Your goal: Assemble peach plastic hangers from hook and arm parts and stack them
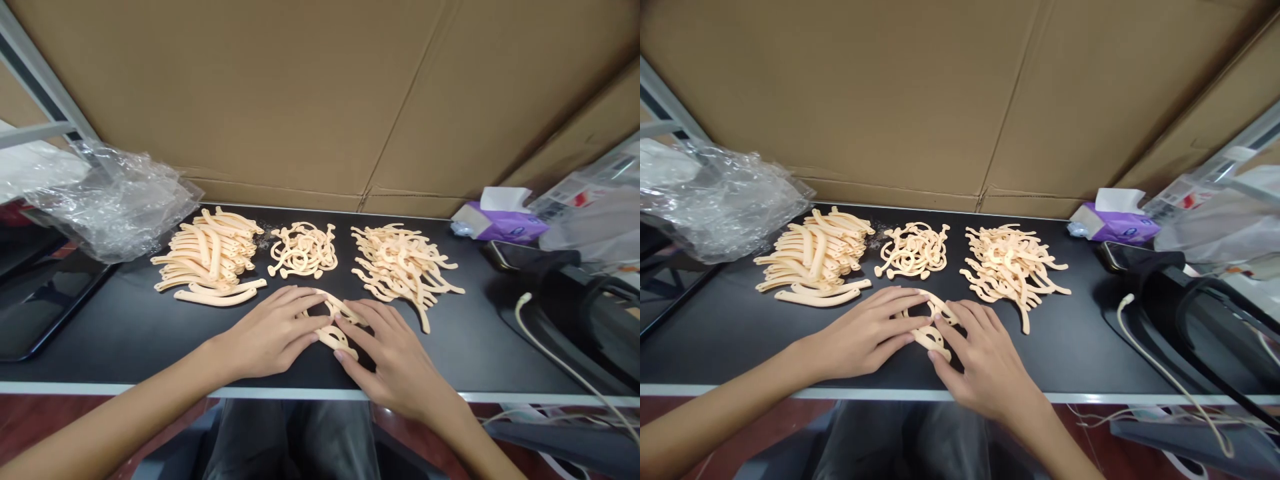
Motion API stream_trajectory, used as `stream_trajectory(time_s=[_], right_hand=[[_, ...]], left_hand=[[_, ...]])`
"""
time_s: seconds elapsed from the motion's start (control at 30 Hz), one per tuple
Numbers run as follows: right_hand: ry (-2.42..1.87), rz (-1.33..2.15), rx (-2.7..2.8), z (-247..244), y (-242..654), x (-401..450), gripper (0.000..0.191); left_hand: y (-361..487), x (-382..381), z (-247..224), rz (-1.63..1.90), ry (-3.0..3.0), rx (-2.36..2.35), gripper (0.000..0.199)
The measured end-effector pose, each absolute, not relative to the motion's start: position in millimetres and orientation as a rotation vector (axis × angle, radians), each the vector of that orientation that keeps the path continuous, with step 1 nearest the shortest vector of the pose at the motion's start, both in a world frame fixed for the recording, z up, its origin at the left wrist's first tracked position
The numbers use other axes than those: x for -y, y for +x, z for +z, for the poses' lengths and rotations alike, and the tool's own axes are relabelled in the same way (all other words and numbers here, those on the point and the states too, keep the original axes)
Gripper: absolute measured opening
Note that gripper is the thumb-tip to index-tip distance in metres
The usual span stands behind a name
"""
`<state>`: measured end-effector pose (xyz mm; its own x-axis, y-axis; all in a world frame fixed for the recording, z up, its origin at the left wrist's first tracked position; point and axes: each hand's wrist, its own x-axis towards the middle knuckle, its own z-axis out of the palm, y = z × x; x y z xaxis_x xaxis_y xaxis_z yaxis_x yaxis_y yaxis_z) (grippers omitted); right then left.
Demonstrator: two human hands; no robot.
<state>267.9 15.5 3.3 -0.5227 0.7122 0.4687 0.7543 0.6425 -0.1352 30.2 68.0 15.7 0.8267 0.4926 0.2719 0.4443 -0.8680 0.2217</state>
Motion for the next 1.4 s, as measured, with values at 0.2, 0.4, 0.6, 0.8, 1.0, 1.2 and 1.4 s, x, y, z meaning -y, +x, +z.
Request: stream_trajectory(time_s=[0.2,0.4,0.6,0.8,1.0,1.2,1.4], right_hand=[[-1.162,-0.18,2.313,2,265,-11,0.031],[-1.45,-0.305,2.118,-4,249,8,0.044],[-1.543,-0.354,2.107,-7,233,23,0.054],[-1.34,-0.258,2.137,-7,242,28,0.039],[-1.274,-0.179,2.138,-12,256,23,0.031],[-1.434,-0.323,2.174,-10,279,30,0.049],[-1.472,-0.48,2.366,-21,283,38,0.075]], left_hand=[[29,-68,17,0.596,2.792,-0.734,0.033],[27,-70,18,0.805,2.769,-0.789,0.025],[28,-68,18,0.686,2.758,-0.818,0.018],[26,-66,17,0.665,2.763,-0.874,0.017],[27,-70,22,0.622,2.755,-0.814,0.018],[10,-34,16,0.512,2.904,-1.143,0.036],[-9,15,-7,0.432,3.147,-1.459,0.076]])
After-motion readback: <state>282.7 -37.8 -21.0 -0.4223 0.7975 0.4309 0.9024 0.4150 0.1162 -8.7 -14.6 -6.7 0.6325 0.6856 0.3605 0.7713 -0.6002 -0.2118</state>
